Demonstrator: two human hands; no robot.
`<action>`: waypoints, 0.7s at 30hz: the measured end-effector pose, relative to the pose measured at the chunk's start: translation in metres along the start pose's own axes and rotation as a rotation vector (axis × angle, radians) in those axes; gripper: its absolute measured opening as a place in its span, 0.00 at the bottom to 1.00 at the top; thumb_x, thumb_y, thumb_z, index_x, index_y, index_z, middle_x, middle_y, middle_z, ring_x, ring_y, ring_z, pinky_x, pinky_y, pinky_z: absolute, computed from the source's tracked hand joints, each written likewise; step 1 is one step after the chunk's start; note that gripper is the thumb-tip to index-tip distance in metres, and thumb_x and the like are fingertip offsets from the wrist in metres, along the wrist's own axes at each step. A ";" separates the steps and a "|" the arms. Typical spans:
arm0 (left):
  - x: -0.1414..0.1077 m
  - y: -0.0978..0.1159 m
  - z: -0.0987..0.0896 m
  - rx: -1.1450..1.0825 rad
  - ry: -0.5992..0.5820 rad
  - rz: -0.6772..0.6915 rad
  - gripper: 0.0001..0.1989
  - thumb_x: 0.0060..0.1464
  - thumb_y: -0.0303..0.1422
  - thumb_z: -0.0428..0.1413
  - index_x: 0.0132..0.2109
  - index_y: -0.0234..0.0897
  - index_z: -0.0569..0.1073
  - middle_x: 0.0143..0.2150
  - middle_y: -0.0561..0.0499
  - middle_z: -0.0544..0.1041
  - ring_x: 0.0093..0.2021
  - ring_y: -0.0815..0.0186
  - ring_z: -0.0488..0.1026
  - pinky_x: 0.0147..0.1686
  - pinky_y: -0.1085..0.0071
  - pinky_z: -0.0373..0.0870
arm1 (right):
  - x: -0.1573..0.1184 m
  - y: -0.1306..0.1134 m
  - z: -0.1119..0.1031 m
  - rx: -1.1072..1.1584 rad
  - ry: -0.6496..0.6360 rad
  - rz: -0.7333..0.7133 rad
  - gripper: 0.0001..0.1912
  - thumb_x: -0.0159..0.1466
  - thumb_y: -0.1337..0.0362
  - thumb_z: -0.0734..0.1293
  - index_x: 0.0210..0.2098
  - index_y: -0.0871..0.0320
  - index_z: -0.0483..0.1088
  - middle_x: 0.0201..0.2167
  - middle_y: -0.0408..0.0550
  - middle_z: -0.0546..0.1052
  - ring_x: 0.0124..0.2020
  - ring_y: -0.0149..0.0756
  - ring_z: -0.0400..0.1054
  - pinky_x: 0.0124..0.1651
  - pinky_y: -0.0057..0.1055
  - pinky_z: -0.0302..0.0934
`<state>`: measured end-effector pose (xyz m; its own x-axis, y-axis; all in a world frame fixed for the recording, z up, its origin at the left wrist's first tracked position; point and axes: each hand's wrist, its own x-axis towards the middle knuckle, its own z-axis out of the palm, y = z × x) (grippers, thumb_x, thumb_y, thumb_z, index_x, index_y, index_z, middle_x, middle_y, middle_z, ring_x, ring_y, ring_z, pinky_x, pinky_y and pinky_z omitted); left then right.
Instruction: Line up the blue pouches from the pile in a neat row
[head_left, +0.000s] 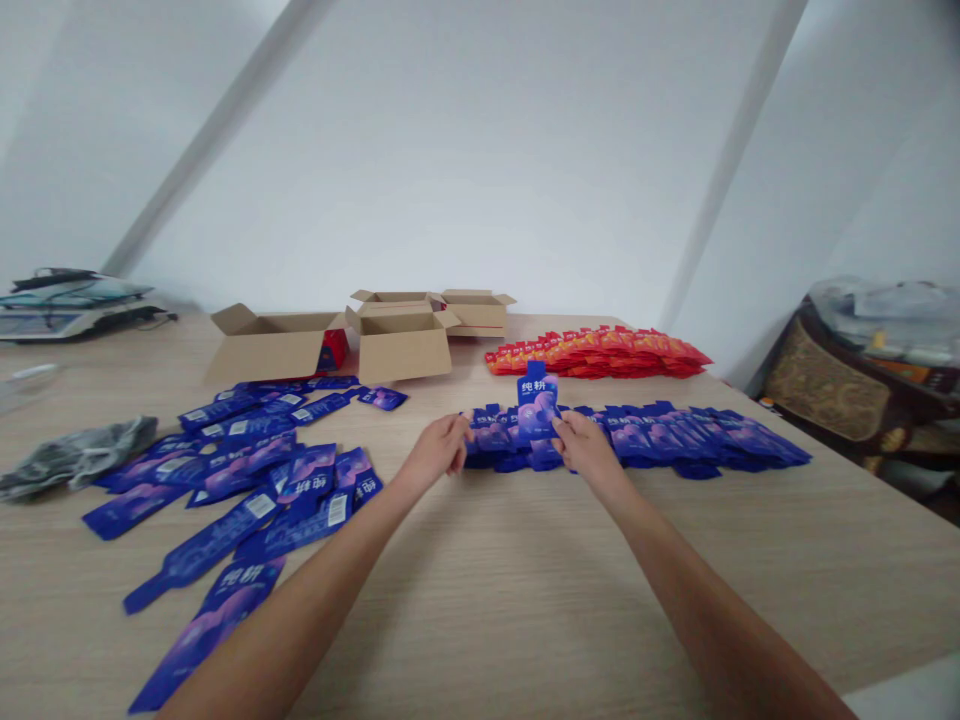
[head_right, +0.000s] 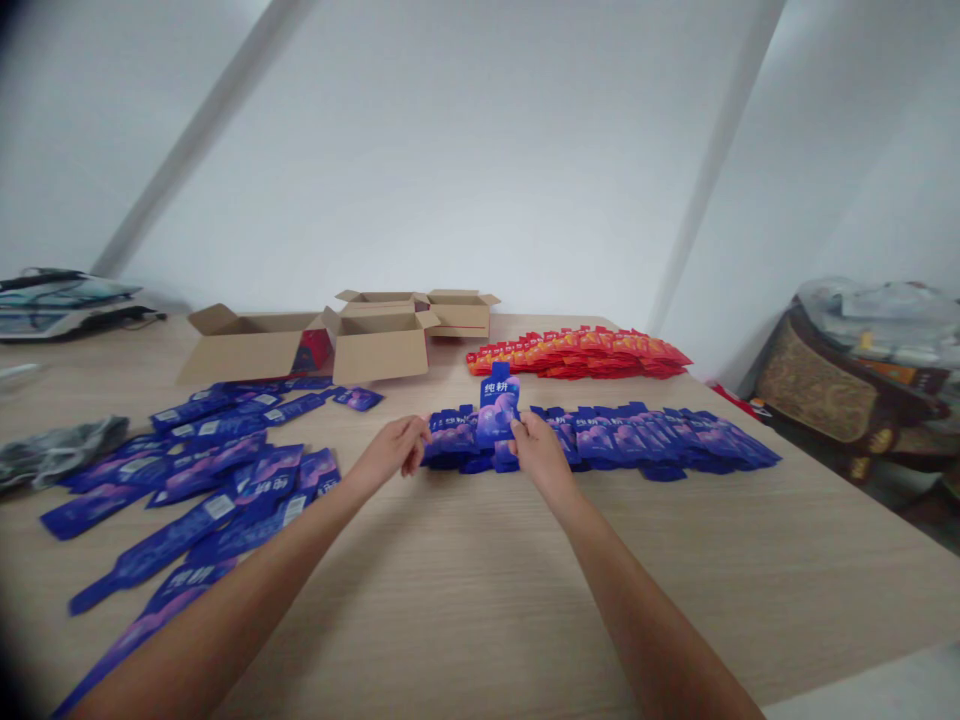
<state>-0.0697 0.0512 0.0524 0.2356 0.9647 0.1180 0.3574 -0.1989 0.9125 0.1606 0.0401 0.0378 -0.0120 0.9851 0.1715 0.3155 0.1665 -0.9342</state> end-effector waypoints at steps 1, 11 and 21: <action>0.000 -0.007 -0.016 0.067 0.065 0.011 0.16 0.55 0.44 0.45 0.28 0.38 0.65 0.13 0.55 0.67 0.12 0.70 0.62 0.15 0.76 0.57 | 0.005 -0.001 -0.004 -0.085 0.003 0.037 0.15 0.62 0.54 0.56 0.25 0.57 0.59 0.13 0.36 0.60 0.12 0.24 0.50 0.18 0.23 0.44; -0.090 -0.078 -0.108 0.971 0.065 -0.115 0.31 0.47 0.46 0.55 0.56 0.36 0.66 0.60 0.36 0.63 0.61 0.40 0.53 0.54 0.40 0.48 | 0.024 -0.005 0.000 -0.478 -0.151 0.165 0.22 0.62 0.62 0.54 0.12 0.58 0.59 0.07 0.40 0.58 0.09 0.24 0.49 0.17 0.25 0.43; -0.075 -0.095 -0.099 1.139 -0.007 0.031 0.24 0.59 0.41 0.41 0.61 0.41 0.61 0.65 0.45 0.55 0.65 0.51 0.50 0.58 0.48 0.48 | 0.012 -0.020 -0.004 -1.005 -0.053 0.032 0.20 0.64 0.59 0.55 0.28 0.64 0.73 0.29 0.60 0.77 0.32 0.41 0.70 0.31 0.30 0.53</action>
<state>-0.2113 0.0151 -0.0045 0.2624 0.9562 0.1293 0.9633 -0.2674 0.0223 0.1579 0.0480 0.0595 -0.0239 0.9932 0.1143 0.9703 0.0506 -0.2364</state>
